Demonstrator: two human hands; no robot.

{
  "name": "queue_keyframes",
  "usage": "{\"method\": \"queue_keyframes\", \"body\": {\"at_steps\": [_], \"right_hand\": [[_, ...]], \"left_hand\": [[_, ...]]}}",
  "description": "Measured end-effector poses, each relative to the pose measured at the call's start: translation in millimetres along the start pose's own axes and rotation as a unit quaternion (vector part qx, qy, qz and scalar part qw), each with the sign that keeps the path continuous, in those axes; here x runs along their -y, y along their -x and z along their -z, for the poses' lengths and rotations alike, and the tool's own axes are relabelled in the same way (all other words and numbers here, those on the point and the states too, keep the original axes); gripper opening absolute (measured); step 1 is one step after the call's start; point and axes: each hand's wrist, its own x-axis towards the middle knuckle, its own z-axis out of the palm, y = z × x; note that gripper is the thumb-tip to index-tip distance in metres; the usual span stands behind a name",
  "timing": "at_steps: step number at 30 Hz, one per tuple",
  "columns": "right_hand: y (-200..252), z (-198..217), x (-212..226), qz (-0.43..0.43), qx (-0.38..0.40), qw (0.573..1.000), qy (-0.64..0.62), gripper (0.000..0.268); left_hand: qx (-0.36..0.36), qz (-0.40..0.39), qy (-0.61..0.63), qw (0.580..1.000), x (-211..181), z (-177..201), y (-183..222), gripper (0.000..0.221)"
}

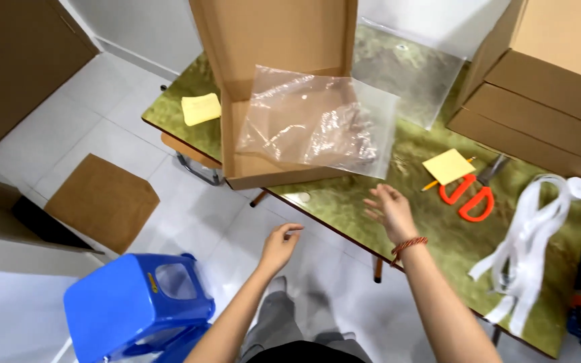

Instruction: Unbagging clothes to hang them on a rack and preparing shipping boxes with ribbons

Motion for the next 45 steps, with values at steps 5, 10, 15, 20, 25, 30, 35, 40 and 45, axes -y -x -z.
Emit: {"method": "queue_keyframes", "body": {"at_steps": [5,10,15,20,25,30,35,40,45], "right_hand": [[-51.2,-15.3,8.3,-0.036,-0.047,0.996,-0.067,0.072],[-52.5,-29.5,13.4,-0.019,-0.099,0.993,-0.059,0.056],[-8.1,-50.7,-12.6,0.037,-0.064,0.996,0.050,0.032],[18.6,-68.6,-42.7,0.071,-0.090,0.992,0.046,0.031],[43.0,-84.6,-35.0,0.017,-0.089,0.996,0.000,0.037],[-5.1,-58.7,-50.0,-0.004,-0.125,0.991,-0.043,0.032],[6.5,-62.1,-45.6,-0.018,-0.104,0.993,-0.043,0.030],[26.7,-62.4,-31.5,-0.031,-0.093,0.994,-0.045,0.029],[13.9,-47.0,-46.4,-0.015,-0.081,0.994,-0.076,0.025]], "left_hand": [[0.054,-0.010,0.077,0.996,-33.9,7.6,-23.5,0.027],[0.172,-0.051,0.175,0.968,-65.9,-5.0,-49.0,0.027],[0.174,0.043,0.277,0.944,-121.6,-16.4,-72.9,0.046],[0.201,0.059,0.230,0.950,-117.2,-40.8,-74.9,0.040],[0.207,0.039,0.242,0.947,-105.4,-34.4,-60.7,0.035],[0.212,0.075,0.248,0.942,-95.6,-5.7,-46.0,0.034],[0.156,0.075,0.240,0.955,-125.9,9.2,-17.6,0.029],[0.112,0.083,0.224,0.965,-121.8,-4.6,-3.9,0.022],[0.103,0.097,0.246,0.959,-111.0,-16.9,0.0,0.020]]}}
